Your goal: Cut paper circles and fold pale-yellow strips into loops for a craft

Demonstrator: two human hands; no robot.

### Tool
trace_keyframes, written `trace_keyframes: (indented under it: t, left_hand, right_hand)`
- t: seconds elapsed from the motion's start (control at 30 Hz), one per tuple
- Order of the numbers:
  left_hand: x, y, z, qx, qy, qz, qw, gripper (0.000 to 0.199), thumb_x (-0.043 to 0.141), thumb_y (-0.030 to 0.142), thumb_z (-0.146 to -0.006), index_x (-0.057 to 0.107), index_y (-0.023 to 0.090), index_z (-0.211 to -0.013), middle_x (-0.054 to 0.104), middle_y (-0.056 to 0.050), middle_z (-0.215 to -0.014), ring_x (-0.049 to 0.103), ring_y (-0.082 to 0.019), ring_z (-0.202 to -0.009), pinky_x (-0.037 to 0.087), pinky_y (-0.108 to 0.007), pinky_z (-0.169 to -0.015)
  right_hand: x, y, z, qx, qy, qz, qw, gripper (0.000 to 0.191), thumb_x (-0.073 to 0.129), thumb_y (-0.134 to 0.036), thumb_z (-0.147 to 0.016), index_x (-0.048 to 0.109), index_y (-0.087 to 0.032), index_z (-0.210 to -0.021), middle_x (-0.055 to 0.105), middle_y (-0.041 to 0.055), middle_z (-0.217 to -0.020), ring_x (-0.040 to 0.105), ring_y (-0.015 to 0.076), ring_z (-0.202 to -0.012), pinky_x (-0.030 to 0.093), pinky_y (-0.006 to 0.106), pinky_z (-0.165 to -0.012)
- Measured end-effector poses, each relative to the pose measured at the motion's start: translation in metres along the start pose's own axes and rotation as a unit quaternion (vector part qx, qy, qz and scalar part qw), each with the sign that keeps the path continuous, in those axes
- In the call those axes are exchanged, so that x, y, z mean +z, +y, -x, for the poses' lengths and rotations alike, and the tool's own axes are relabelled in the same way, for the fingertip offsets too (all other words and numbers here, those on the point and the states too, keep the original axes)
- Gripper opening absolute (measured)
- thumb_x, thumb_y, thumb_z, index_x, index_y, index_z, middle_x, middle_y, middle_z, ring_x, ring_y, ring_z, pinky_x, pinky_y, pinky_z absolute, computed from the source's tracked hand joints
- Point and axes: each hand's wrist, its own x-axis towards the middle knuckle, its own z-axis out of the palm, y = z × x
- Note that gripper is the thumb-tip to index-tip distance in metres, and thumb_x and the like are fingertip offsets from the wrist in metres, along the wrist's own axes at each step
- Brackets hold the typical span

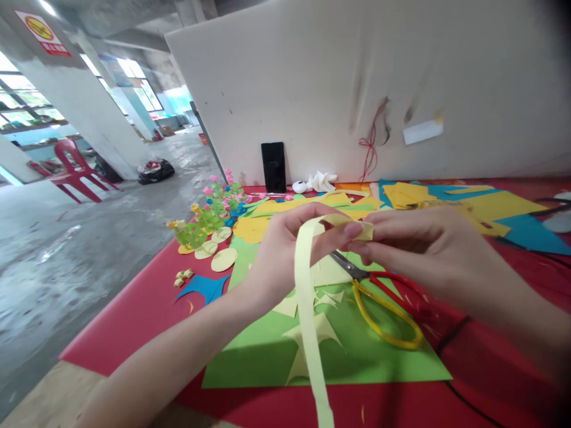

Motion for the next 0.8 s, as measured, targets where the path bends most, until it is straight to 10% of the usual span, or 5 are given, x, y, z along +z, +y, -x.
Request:
trace_keyframes:
  t: [0.5,0.8]
  left_hand:
    - [-0.003,0.004,0.0,0.018,0.01,-0.076,0.997,0.007,0.065,0.022,-0.077,0.067,0.018,-0.072,0.067,0.002,-0.066,0.062,-0.01,-0.065,0.051,-0.018,-0.063]
    - [-0.004,0.004,0.002,0.015,0.004,-0.109,0.994,0.008,0.065,0.025,-0.077,0.069,0.02,-0.073,0.066,0.003,-0.067,0.061,-0.01,-0.067,0.048,-0.019,-0.064]
  right_hand:
    - [-0.008,0.004,0.002,0.068,-0.1,-0.089,0.989,0.027,0.051,-0.034,-0.087,0.059,-0.023,-0.063,0.038,-0.0064,-0.049,0.035,0.0083,-0.045,0.027,0.022,-0.041]
    - [-0.01,0.001,-0.001,0.051,-0.071,-0.01,0.996,0.013,0.064,-0.034,-0.076,0.067,-0.025,-0.068,0.061,-0.0035,-0.061,0.056,0.0128,-0.055,0.036,0.021,-0.041]
